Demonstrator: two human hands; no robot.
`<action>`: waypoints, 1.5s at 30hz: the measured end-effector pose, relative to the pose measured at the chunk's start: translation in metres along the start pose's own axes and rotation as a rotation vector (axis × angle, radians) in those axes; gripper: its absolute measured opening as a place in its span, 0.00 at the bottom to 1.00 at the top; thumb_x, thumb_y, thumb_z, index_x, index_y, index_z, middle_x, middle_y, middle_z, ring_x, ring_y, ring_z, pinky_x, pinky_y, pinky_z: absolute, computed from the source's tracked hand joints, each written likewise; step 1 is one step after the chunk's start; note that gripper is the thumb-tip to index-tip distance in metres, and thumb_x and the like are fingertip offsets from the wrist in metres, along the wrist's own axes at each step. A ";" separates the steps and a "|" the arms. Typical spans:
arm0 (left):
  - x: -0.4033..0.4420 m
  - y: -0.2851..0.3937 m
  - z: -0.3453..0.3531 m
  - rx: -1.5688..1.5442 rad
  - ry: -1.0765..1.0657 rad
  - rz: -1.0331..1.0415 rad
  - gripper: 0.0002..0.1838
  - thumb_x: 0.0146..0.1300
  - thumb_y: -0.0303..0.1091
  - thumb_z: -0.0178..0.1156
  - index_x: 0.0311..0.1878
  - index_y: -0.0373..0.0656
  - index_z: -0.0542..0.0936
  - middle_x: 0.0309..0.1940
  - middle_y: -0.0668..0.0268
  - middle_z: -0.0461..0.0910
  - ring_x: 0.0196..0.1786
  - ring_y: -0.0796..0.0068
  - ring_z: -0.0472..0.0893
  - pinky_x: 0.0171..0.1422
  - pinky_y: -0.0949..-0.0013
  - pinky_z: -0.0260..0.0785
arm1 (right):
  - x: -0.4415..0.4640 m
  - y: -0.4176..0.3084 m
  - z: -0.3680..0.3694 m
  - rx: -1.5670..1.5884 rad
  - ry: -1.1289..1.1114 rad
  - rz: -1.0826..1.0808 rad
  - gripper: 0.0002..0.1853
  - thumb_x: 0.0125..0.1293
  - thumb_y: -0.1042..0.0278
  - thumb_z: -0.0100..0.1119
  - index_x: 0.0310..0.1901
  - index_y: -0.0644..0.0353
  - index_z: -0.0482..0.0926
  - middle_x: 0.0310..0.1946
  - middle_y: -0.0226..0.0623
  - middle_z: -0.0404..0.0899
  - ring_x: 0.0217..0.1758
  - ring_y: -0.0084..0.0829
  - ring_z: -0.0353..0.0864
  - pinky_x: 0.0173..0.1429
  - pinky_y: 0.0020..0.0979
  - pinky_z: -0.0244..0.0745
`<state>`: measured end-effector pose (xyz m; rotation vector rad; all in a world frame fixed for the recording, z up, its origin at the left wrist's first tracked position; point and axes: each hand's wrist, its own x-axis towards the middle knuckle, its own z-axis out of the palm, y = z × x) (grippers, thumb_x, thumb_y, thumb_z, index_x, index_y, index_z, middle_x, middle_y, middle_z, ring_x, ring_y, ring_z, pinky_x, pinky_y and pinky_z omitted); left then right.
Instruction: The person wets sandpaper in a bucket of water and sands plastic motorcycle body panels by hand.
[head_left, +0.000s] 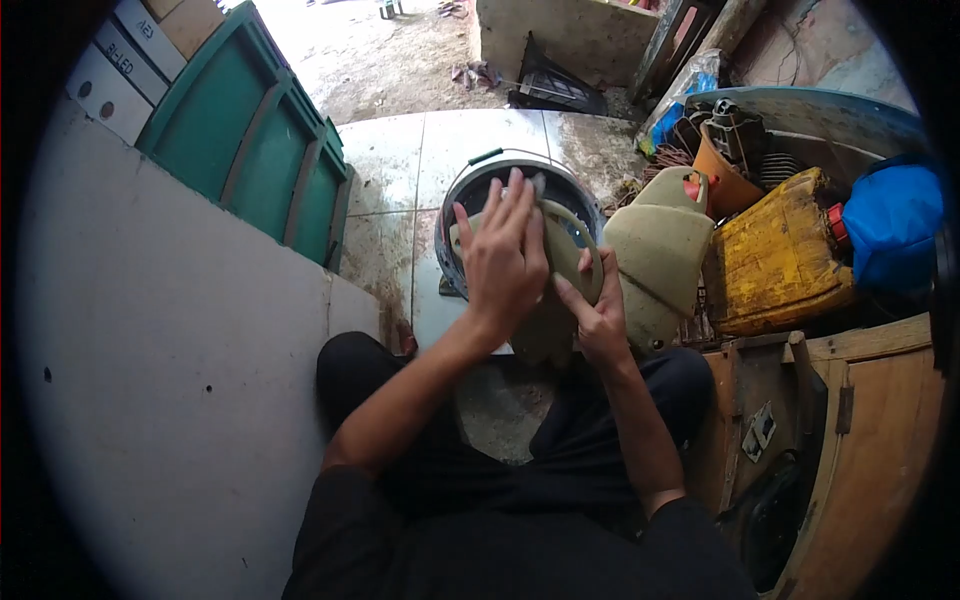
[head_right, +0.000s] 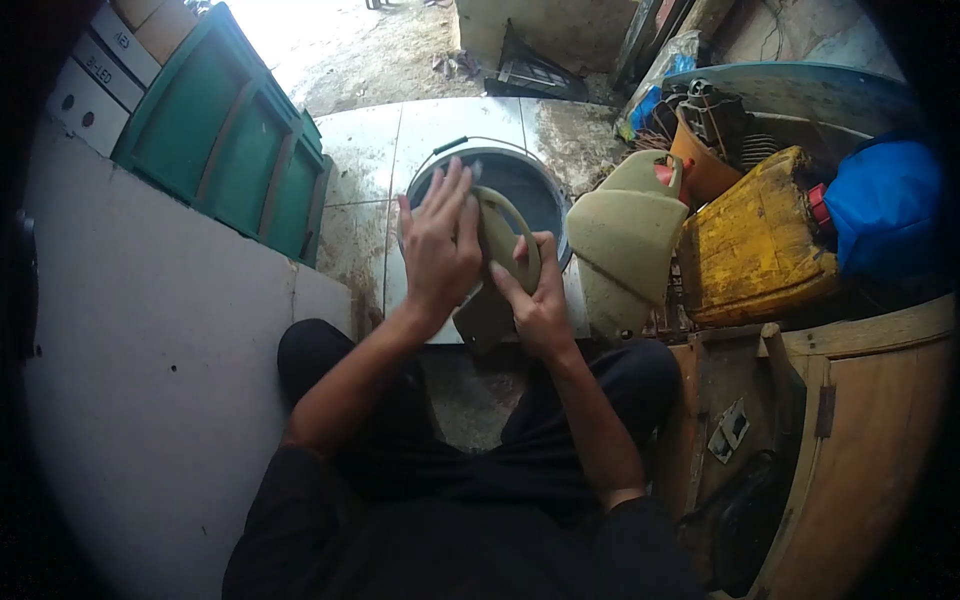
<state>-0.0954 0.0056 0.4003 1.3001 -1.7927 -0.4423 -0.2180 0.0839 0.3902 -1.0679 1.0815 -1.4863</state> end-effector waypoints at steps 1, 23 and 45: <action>-0.011 0.004 0.001 -0.015 -0.008 0.065 0.22 0.75 0.39 0.49 0.64 0.38 0.79 0.69 0.57 0.73 0.77 0.53 0.63 0.82 0.39 0.30 | 0.001 0.005 -0.002 0.032 0.044 -0.010 0.15 0.70 0.80 0.58 0.48 0.52 0.63 0.43 0.26 0.66 0.46 0.16 0.69 0.48 0.22 0.69; -0.001 0.000 -0.010 0.101 -0.079 0.341 0.20 0.68 0.34 0.56 0.63 0.48 0.81 0.66 0.63 0.78 0.78 0.58 0.64 0.78 0.32 0.15 | 0.003 0.001 -0.007 0.023 -0.082 0.093 0.16 0.70 0.79 0.58 0.53 0.55 0.63 0.45 0.27 0.68 0.51 0.18 0.71 0.53 0.22 0.71; 0.002 -0.011 -0.008 0.126 -0.113 0.437 0.22 0.65 0.35 0.57 0.63 0.49 0.81 0.65 0.63 0.79 0.77 0.62 0.66 0.77 0.31 0.10 | 0.005 -0.004 -0.020 0.070 -0.071 0.173 0.16 0.70 0.78 0.59 0.53 0.56 0.65 0.46 0.31 0.72 0.48 0.20 0.75 0.51 0.24 0.74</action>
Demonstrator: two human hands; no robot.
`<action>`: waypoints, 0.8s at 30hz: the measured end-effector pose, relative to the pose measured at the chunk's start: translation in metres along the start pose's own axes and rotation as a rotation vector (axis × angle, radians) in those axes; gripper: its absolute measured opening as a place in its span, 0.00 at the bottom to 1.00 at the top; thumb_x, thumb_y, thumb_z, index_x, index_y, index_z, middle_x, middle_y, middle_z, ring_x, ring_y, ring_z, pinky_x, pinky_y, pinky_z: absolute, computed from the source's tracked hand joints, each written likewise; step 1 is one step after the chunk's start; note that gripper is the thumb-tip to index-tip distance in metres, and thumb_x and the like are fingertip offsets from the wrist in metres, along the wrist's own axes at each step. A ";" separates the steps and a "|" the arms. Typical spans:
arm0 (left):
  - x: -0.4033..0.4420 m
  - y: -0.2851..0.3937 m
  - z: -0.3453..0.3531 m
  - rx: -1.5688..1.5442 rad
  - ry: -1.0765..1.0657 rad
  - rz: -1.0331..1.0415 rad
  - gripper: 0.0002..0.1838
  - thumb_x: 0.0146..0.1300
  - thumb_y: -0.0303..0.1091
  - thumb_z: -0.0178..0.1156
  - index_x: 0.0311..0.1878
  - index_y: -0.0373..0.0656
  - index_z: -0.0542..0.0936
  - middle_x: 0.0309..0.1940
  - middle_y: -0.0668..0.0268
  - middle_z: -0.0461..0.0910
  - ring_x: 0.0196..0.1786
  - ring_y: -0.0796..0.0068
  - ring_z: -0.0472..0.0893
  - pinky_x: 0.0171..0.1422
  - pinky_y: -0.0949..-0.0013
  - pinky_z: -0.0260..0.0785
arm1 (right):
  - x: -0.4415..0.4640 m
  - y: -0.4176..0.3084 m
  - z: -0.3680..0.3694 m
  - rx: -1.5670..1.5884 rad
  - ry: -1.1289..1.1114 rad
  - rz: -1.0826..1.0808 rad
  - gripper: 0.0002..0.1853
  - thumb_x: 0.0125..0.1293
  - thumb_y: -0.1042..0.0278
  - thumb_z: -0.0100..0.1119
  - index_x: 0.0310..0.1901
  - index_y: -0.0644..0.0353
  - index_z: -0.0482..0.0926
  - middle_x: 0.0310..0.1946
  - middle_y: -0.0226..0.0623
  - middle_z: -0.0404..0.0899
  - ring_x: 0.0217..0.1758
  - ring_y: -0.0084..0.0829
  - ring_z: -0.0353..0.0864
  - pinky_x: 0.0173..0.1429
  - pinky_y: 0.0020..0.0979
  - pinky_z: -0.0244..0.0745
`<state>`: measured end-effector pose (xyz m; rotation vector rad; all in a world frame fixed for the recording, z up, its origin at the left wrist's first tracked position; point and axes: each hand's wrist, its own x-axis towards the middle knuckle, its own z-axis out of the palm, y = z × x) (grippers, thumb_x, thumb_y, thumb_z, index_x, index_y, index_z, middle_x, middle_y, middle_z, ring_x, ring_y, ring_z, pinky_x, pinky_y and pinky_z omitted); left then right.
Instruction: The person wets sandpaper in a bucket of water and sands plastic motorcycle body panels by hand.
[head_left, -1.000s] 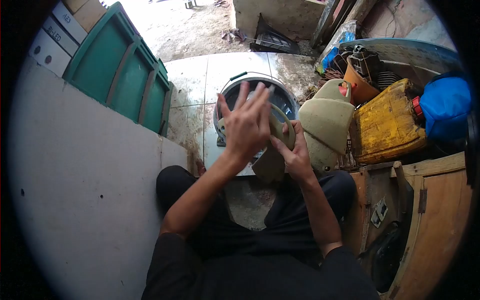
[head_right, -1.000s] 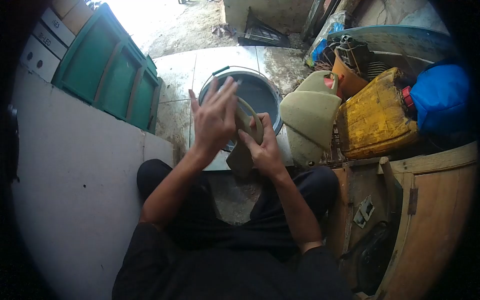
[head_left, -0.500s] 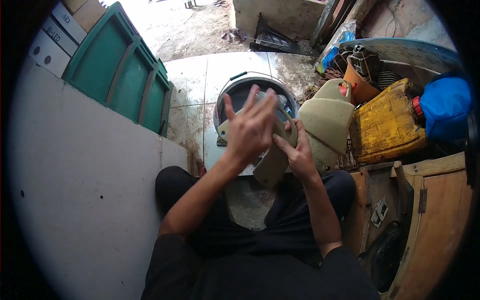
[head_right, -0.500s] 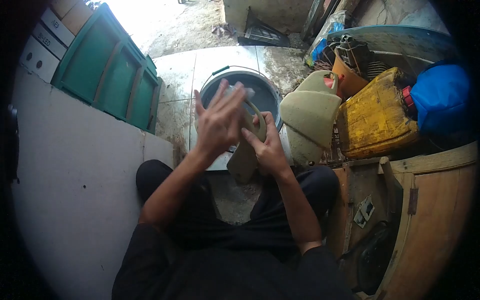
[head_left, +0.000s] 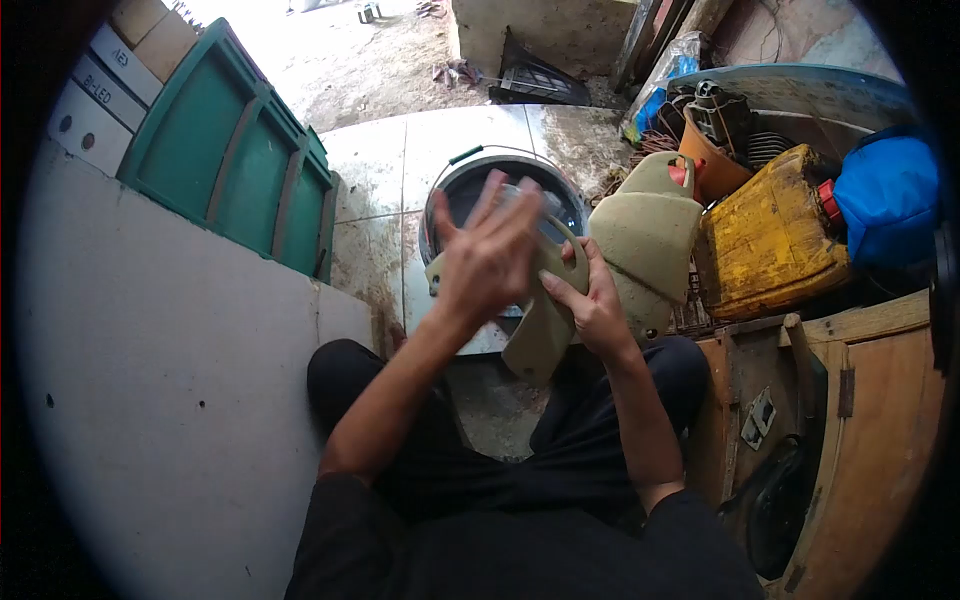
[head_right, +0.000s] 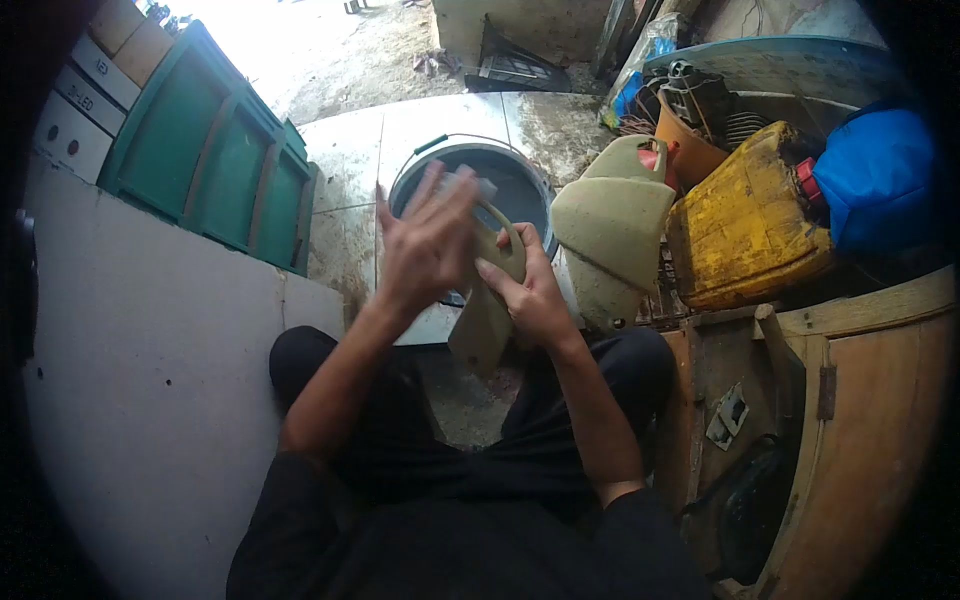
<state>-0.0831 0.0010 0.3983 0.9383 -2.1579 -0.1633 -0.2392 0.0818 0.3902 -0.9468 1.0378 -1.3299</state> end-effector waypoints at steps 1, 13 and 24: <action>-0.005 0.009 0.001 -0.092 -0.067 0.093 0.21 0.66 0.36 0.55 0.62 0.47 0.81 0.65 0.62 0.79 0.76 0.57 0.67 0.77 0.30 0.13 | 0.001 0.000 0.003 0.033 0.018 -0.026 0.16 0.70 0.78 0.59 0.54 0.56 0.65 0.46 0.31 0.72 0.49 0.20 0.75 0.52 0.24 0.74; 0.000 -0.009 -0.004 0.033 -0.029 -0.141 0.22 0.67 0.34 0.57 0.65 0.50 0.80 0.68 0.69 0.76 0.78 0.63 0.64 0.79 0.35 0.13 | -0.003 -0.002 -0.005 -0.095 -0.012 0.037 0.20 0.70 0.75 0.61 0.57 0.56 0.63 0.47 0.34 0.72 0.51 0.22 0.75 0.54 0.27 0.74; -0.010 0.019 -0.004 -0.131 -0.170 0.125 0.22 0.67 0.37 0.55 0.63 0.47 0.81 0.67 0.67 0.78 0.78 0.61 0.64 0.77 0.30 0.17 | 0.004 -0.002 0.001 -0.022 0.001 -0.084 0.42 0.70 0.81 0.57 0.76 0.53 0.40 0.59 0.46 0.73 0.60 0.30 0.76 0.60 0.28 0.75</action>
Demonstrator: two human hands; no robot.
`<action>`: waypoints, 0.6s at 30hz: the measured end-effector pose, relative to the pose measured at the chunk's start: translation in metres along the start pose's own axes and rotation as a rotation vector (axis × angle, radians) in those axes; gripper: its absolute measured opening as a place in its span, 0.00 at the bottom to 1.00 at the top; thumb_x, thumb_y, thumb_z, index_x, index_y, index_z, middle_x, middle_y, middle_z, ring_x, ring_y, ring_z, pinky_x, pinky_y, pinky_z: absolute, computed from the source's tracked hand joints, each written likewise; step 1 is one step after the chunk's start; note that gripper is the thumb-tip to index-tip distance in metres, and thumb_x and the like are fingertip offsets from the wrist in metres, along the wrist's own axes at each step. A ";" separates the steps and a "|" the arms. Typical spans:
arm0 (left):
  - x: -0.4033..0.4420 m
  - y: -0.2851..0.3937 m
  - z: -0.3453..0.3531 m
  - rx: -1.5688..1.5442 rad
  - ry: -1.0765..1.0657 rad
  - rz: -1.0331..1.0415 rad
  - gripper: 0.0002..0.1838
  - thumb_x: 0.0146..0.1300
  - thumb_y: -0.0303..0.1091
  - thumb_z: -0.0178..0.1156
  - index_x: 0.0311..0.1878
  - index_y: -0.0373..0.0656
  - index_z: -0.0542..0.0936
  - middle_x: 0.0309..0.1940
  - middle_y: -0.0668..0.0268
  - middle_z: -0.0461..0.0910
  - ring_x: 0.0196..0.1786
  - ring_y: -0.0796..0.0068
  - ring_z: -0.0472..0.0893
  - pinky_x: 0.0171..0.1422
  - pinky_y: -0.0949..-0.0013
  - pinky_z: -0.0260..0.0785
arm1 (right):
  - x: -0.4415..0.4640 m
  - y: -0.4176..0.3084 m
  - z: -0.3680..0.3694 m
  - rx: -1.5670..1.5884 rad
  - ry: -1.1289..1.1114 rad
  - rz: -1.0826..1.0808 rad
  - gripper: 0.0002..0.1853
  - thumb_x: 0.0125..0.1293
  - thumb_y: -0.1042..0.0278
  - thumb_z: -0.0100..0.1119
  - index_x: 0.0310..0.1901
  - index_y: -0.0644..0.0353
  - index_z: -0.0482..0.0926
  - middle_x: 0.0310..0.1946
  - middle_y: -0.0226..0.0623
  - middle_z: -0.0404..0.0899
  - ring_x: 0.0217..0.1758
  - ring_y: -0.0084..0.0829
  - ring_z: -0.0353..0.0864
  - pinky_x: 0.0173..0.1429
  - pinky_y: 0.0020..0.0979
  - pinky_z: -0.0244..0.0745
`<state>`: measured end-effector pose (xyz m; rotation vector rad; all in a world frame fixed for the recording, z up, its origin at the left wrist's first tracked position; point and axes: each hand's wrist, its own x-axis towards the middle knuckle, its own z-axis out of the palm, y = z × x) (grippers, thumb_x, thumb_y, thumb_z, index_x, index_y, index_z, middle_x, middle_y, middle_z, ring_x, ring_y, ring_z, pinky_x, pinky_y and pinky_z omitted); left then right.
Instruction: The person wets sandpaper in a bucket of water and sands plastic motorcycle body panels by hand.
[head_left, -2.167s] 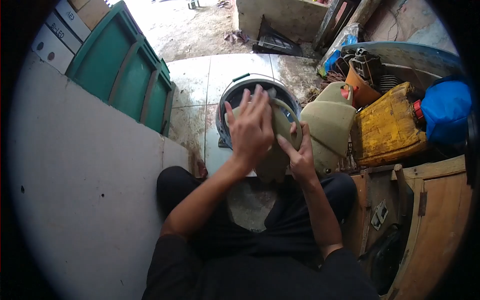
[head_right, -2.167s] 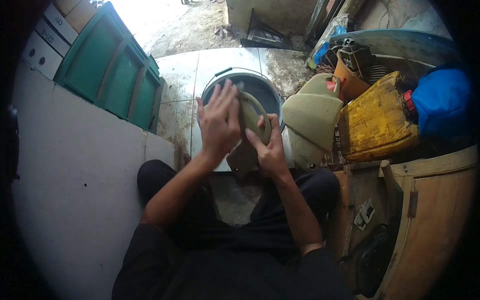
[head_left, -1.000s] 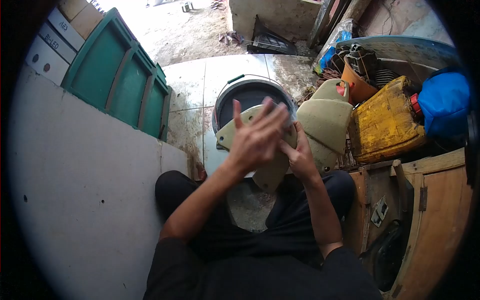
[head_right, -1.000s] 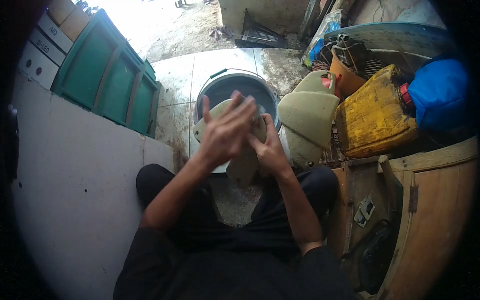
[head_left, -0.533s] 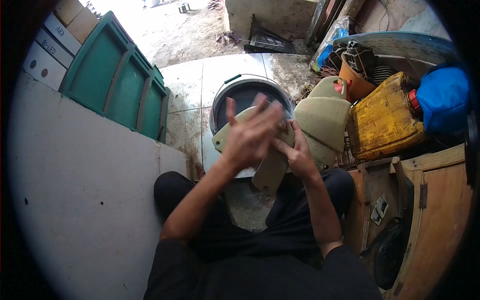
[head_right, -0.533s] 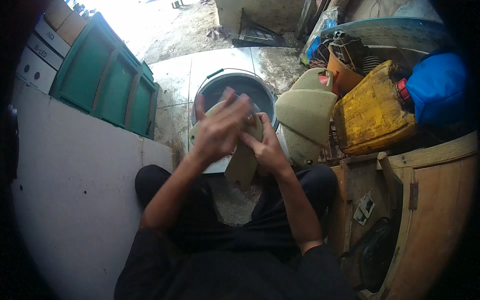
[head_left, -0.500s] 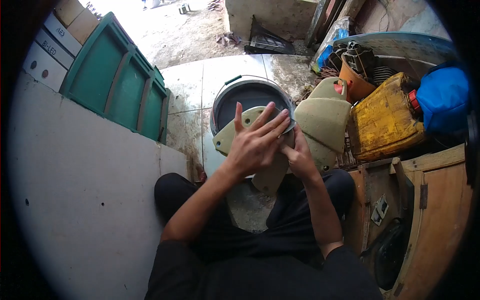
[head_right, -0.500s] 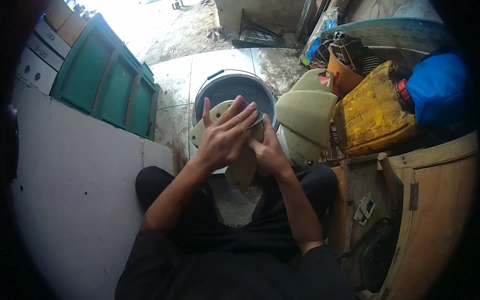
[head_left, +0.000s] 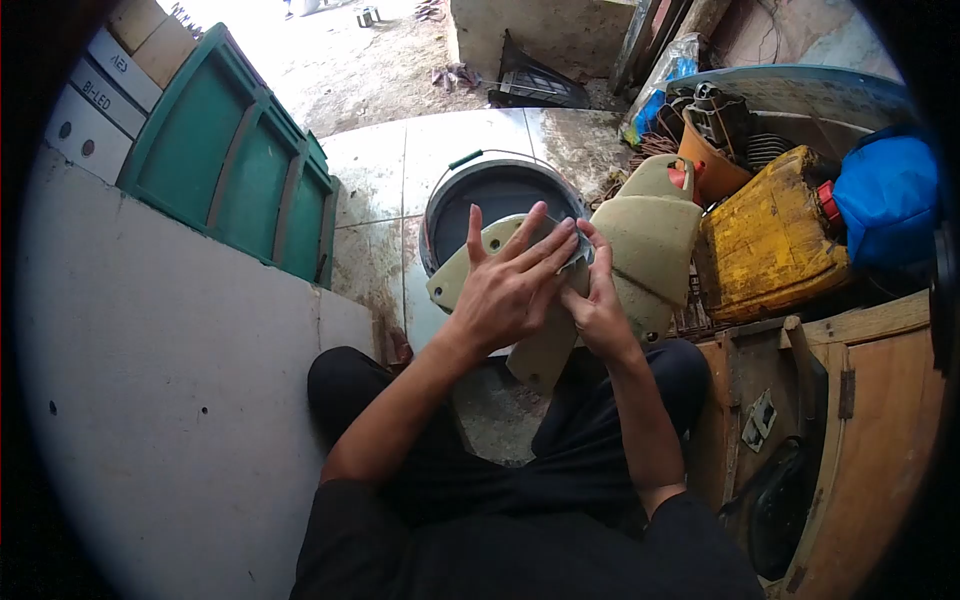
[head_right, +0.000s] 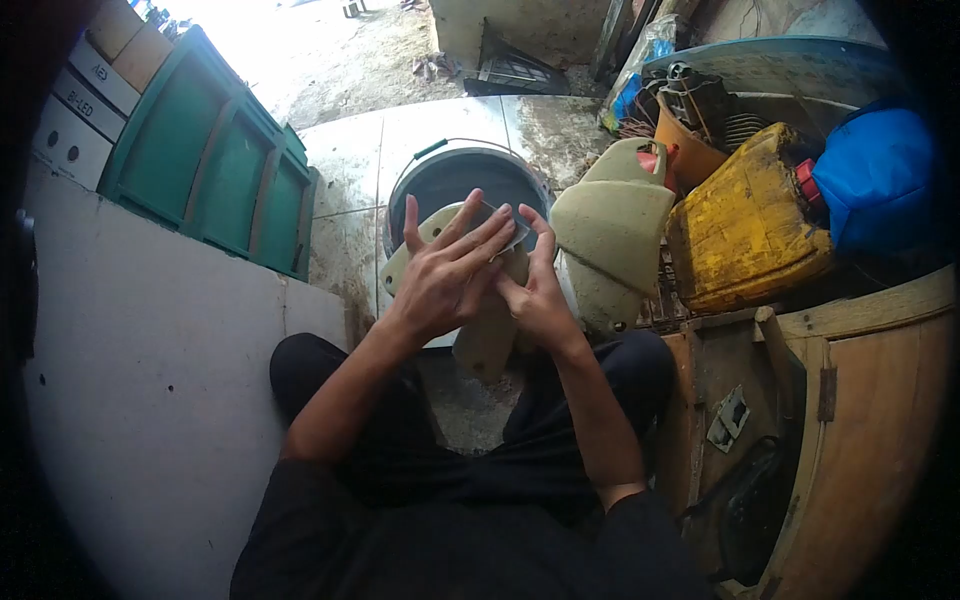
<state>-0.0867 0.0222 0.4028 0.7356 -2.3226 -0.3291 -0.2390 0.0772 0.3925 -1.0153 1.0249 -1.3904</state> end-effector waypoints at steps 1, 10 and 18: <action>0.003 -0.006 0.001 -0.003 0.003 -0.003 0.22 0.67 0.37 0.55 0.63 0.47 0.81 0.67 0.67 0.78 0.78 0.61 0.64 0.77 0.30 0.17 | -0.001 -0.005 0.002 -0.034 0.002 0.021 0.43 0.70 0.81 0.57 0.77 0.52 0.40 0.63 0.46 0.69 0.64 0.31 0.74 0.64 0.30 0.73; 0.004 -0.023 0.004 0.049 0.068 -0.132 0.21 0.68 0.37 0.56 0.63 0.50 0.81 0.67 0.68 0.77 0.79 0.56 0.62 0.78 0.33 0.13 | -0.004 -0.011 0.000 -0.003 -0.034 0.143 0.45 0.69 0.83 0.57 0.77 0.53 0.39 0.63 0.48 0.70 0.65 0.31 0.73 0.68 0.31 0.70; 0.006 -0.029 0.001 0.152 0.157 -0.188 0.16 0.69 0.35 0.55 0.57 0.48 0.84 0.60 0.63 0.82 0.71 0.59 0.73 0.80 0.38 0.26 | -0.001 0.002 -0.003 -0.065 -0.011 0.090 0.37 0.68 0.78 0.62 0.73 0.61 0.51 0.49 0.38 0.81 0.49 0.23 0.82 0.53 0.24 0.78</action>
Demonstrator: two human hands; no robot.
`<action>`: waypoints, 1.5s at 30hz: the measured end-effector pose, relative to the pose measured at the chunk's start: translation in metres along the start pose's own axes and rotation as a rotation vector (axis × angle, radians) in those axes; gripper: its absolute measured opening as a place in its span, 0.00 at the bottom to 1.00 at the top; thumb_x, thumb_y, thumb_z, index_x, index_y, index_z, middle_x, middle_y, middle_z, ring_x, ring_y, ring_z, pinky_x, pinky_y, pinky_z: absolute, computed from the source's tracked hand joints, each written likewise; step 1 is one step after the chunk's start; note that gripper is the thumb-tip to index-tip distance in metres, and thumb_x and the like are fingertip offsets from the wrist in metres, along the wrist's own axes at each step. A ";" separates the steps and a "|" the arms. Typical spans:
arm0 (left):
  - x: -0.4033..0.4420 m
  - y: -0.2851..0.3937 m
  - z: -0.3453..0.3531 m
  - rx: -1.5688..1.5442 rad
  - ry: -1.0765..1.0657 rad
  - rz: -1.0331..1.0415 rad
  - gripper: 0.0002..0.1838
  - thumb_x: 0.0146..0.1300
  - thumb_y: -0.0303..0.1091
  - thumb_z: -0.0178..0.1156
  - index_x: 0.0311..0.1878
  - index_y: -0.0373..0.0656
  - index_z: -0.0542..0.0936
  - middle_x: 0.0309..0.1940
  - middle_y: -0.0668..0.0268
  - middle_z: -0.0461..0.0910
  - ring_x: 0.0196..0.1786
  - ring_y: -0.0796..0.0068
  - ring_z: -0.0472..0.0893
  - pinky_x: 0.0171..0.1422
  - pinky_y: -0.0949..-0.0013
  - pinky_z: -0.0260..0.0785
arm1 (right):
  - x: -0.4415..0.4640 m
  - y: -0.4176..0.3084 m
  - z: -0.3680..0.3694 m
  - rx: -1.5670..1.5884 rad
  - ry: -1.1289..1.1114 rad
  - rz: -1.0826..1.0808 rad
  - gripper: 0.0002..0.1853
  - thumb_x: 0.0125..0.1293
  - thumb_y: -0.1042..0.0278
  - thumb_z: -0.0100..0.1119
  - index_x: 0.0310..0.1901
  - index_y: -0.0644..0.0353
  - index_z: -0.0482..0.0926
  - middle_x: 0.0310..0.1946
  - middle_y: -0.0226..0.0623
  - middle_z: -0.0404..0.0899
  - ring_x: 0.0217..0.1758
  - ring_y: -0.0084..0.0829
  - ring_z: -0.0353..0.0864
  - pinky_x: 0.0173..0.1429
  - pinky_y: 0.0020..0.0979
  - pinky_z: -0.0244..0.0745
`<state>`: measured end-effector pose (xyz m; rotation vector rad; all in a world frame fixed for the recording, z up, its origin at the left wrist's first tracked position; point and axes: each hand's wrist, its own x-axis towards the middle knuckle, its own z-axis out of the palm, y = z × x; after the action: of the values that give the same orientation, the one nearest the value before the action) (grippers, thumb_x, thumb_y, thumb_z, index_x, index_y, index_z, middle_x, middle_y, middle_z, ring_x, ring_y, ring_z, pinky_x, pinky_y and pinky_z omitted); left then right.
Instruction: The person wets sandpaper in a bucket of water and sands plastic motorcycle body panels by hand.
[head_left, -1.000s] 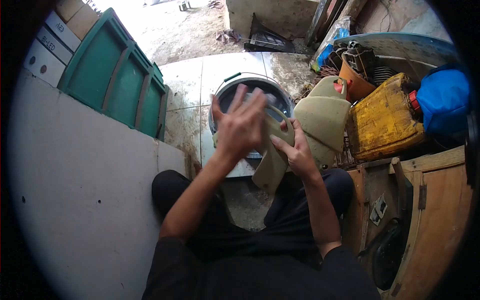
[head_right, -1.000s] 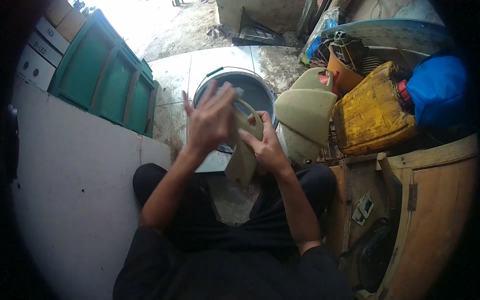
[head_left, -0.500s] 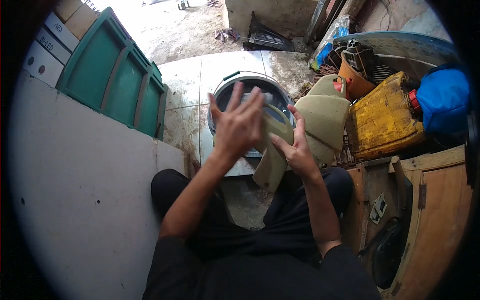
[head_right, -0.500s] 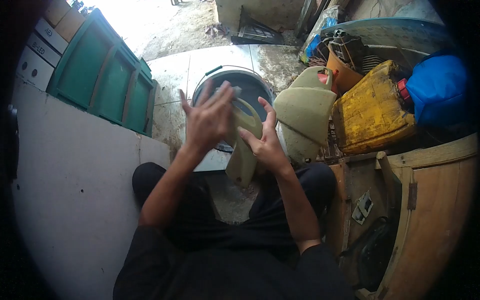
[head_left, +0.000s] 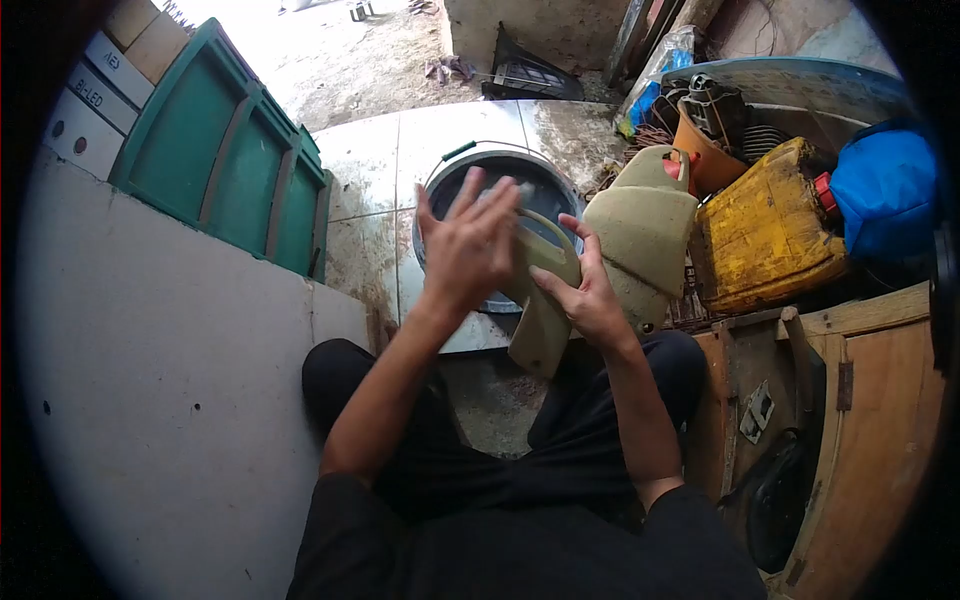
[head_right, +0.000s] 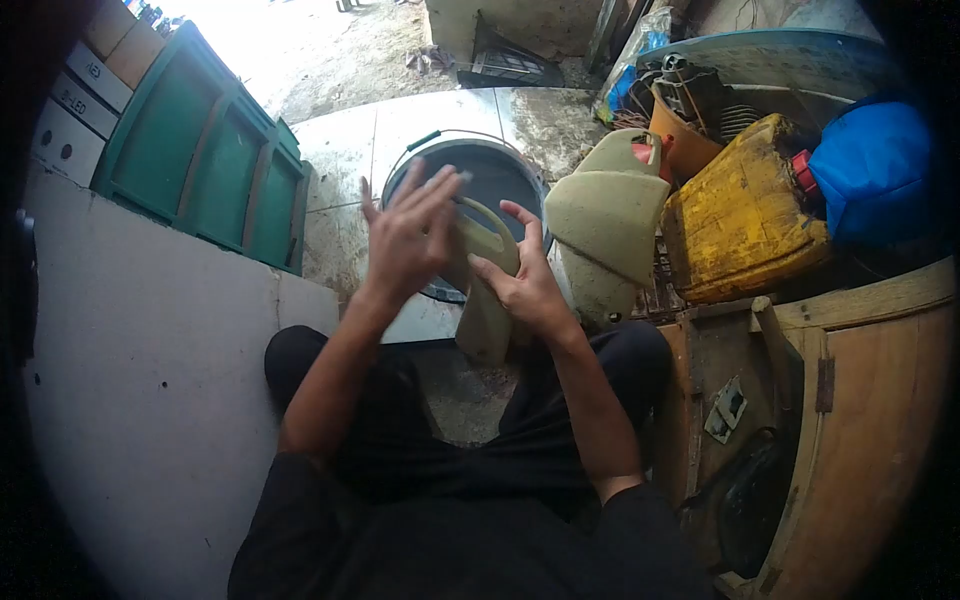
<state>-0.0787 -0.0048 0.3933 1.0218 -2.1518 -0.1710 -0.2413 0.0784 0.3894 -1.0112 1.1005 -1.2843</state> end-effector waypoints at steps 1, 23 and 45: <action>0.004 -0.006 -0.005 -0.010 0.050 -0.080 0.14 0.71 0.35 0.55 0.54 0.44 0.85 0.57 0.59 0.84 0.68 0.57 0.77 0.81 0.41 0.36 | 0.002 -0.001 -0.001 0.002 -0.001 -0.005 0.37 0.68 0.78 0.62 0.73 0.61 0.51 0.49 0.38 0.81 0.49 0.23 0.82 0.53 0.24 0.78; 0.012 -0.027 -0.017 -0.332 0.050 -0.579 0.16 0.73 0.39 0.54 0.40 0.36 0.84 0.30 0.48 0.82 0.34 0.46 0.83 0.37 0.54 0.72 | -0.003 -0.011 0.000 0.437 -0.375 0.384 0.34 0.72 0.67 0.61 0.73 0.66 0.56 0.60 0.49 0.72 0.60 0.43 0.81 0.60 0.44 0.82; 0.003 -0.010 0.004 -0.062 -0.133 -0.358 0.23 0.74 0.38 0.49 0.67 0.40 0.75 0.68 0.54 0.74 0.75 0.56 0.68 0.82 0.41 0.38 | -0.004 0.008 0.013 0.129 -0.159 0.272 0.16 0.70 0.70 0.63 0.56 0.64 0.74 0.41 0.35 0.83 0.41 0.26 0.84 0.48 0.30 0.82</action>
<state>-0.0761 -0.0143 0.3882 1.3862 -2.0477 -0.4849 -0.2271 0.0820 0.3842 -0.8213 0.9824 -1.0233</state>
